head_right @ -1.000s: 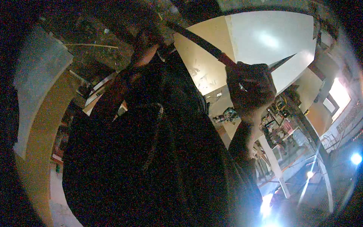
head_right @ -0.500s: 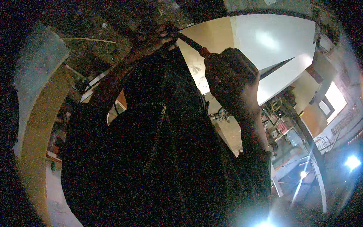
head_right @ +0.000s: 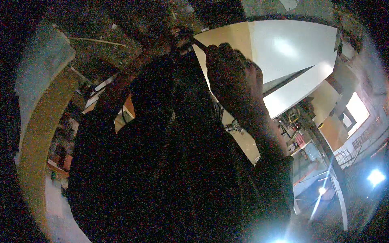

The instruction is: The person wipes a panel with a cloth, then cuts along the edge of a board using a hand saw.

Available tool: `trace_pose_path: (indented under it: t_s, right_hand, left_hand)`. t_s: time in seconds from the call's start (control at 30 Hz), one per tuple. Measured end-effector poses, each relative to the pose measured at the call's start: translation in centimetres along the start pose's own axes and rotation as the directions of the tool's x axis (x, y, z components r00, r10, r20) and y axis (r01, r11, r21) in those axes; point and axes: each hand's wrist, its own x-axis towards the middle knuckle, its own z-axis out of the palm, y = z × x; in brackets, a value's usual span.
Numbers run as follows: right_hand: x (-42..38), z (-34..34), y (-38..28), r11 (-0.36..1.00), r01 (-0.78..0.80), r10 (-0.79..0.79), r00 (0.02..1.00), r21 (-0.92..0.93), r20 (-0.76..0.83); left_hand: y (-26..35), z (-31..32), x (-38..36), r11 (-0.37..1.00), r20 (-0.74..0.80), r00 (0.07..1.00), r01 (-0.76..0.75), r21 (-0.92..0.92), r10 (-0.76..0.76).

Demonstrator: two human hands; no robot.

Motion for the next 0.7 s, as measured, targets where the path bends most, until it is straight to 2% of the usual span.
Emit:
trace_pose_path:
  t_s: [0.03,0.07,0.13,0.17,0.2,0.3,0.33,0.37,0.4,0.43,0.47,0.53,0.57,0.63,0.7]
  right_hand:
    - [0.0,-0.8,-0.6,0.996,-0.086,0.087,0.994,-0.024,0.063]
    - [0.1,-1.7,-0.9,0.986,-0.109,0.129,0.977,-0.122,0.171]
    - [0.6,-3.2,-1.1,0.939,-0.119,0.238,0.902,-0.323,0.36]
    - [0.6,-3.4,-0.9,0.967,-0.105,0.174,0.938,-0.234,0.299]
    - [0.7,-3.1,-0.9,0.96,-0.054,0.143,0.938,-0.276,0.315]
    - [1.1,-1.3,-0.9,0.925,0.077,0.072,0.926,-0.371,0.37]
    - [1.1,-0.1,-0.7,0.912,0.104,0.061,0.923,-0.397,0.381]
    - [1.1,0.9,-0.7,0.913,0.121,0.002,0.954,-0.39,0.301]
    - [0.7,1.0,-0.7,0.915,0.099,0.031,0.949,-0.391,0.313]
    - [0.7,0.8,-0.9,0.916,0.078,0.055,0.947,-0.393,0.316]
    - [0.7,0.4,-1.4,0.917,0.054,0.082,0.944,-0.395,0.32]
    - [0.3,-1.7,-2.2,0.918,0.028,0.136,0.915,-0.396,0.379]
    - [0.5,-2.3,-2.2,0.916,0.021,0.157,0.9,-0.4,0.406]
    - [0.5,-2.3,-2.0,0.927,-0.006,0.174,0.893,-0.375,0.416]
    - [-0.4,-1.6,-1.8,0.924,0.002,0.155,0.912,-0.381,0.38]
  left_hand:
    - [1.0,0.1,0.1,1.0,-0.013,1.0,0.011,-0.003,-0.011]
    - [3.4,1.1,-0.9,1.0,-0.032,0.999,0.025,-0.019,-0.025]
    - [5.8,2.3,-1.0,0.997,-0.062,0.998,-0.025,0.07,0.029]
    - [5.9,2.6,-0.5,0.981,-0.07,0.993,-0.086,0.176,0.099]
    - [5.8,3.0,-0.6,0.951,-0.077,0.983,-0.138,0.277,0.165]
    - [2.3,0.2,0.9,0.861,0.053,0.968,-0.243,0.447,0.246]
    - [1.5,-0.2,1.4,0.876,0.006,0.969,-0.227,0.426,0.248]
    - [2.0,0.3,1.1,0.894,-0.043,0.97,-0.204,0.399,0.24]
    - [2.3,0.7,0.9,0.911,-0.093,0.969,-0.18,0.371,0.229]
    - [2.9,0.7,0.4,0.937,-0.148,0.975,-0.11,0.33,0.167]
    - [6.4,2.2,-1.2,0.958,-0.197,0.976,-0.039,0.284,0.098]
    - [8.1,3.4,-1.8,0.905,-0.16,0.969,-0.11,0.412,0.19]
    - [7.1,3.1,-1.2,0.782,-0.051,0.938,-0.255,0.569,0.342]
    - [4.4,2.7,-0.6,0.687,0.042,0.904,-0.354,0.635,0.426]
    - [3.4,2.1,0.5,0.777,0.003,0.932,-0.305,0.551,0.364]
